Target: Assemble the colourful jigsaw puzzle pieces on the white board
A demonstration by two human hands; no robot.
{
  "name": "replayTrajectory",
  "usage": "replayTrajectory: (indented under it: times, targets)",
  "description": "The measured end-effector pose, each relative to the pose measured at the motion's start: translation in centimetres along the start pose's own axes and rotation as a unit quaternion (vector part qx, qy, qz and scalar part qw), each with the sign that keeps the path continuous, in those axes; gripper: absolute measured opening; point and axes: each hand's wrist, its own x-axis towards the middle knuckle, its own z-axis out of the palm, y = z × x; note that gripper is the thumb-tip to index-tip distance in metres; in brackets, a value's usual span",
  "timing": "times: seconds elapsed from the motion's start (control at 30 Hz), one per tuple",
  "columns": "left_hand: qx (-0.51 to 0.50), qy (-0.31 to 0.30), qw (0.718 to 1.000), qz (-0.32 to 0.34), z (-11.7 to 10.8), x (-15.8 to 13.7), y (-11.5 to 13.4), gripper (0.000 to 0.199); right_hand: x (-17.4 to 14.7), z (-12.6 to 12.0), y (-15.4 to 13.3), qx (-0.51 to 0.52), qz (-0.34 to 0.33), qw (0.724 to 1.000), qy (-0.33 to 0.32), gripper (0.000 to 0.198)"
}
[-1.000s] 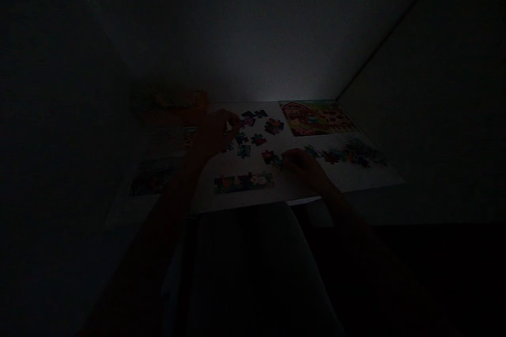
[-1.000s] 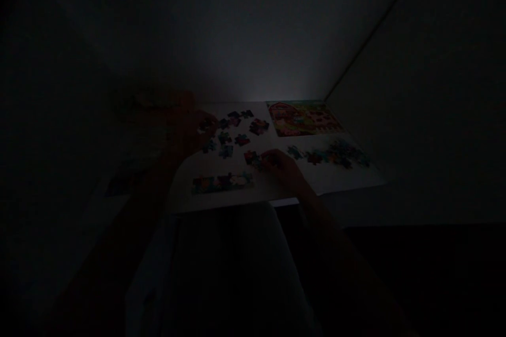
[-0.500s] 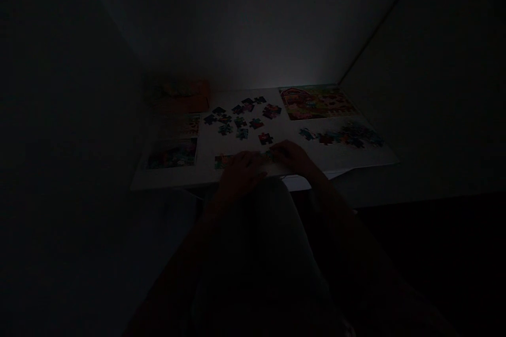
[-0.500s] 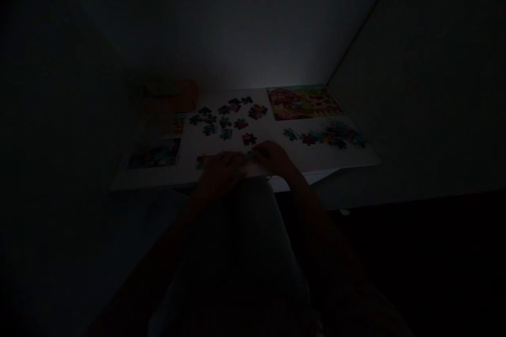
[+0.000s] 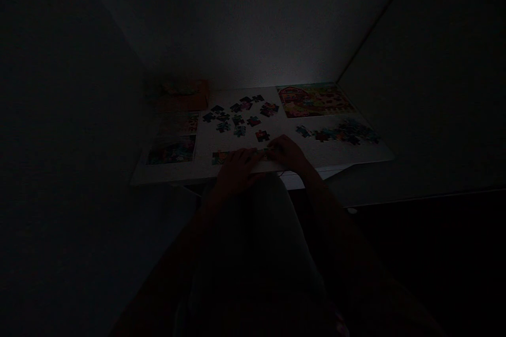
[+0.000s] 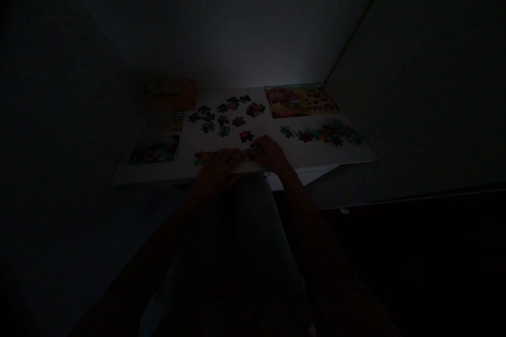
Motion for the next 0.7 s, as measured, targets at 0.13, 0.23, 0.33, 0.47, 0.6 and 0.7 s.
replayTrajectory:
  times: [0.13,0.23,0.33,0.47,0.6,0.7]
  targets:
    - [0.006,0.002,1.0,0.002,0.07,0.0,0.01,0.073,0.03,-0.15,-0.18,-0.006,0.005,1.0,0.003,0.017]
    - [0.009,0.011,1.0,0.003,0.05,-0.04,0.0,0.076,0.0,-0.04,-0.35,-0.008,-0.002,1.0,0.003,0.017]
    - [0.007,0.012,1.0,0.005,0.0,-0.06,-0.02,0.074,-0.04,0.17,-0.43,-0.01,0.0,1.0,0.009,0.018]
    - [0.004,0.005,1.0,0.005,-0.08,-0.08,-0.06,0.074,-0.09,0.26,-0.32,-0.007,0.007,1.0,0.019,0.019]
    - [-0.001,0.0,1.0,0.01,-0.11,-0.13,-0.15,0.084,-0.09,0.21,-0.1,-0.002,0.0,1.0,0.019,0.02]
    - [-0.005,-0.008,1.0,0.007,-0.12,-0.12,-0.18,0.091,-0.03,0.25,-0.07,-0.012,0.007,1.0,0.022,0.019]
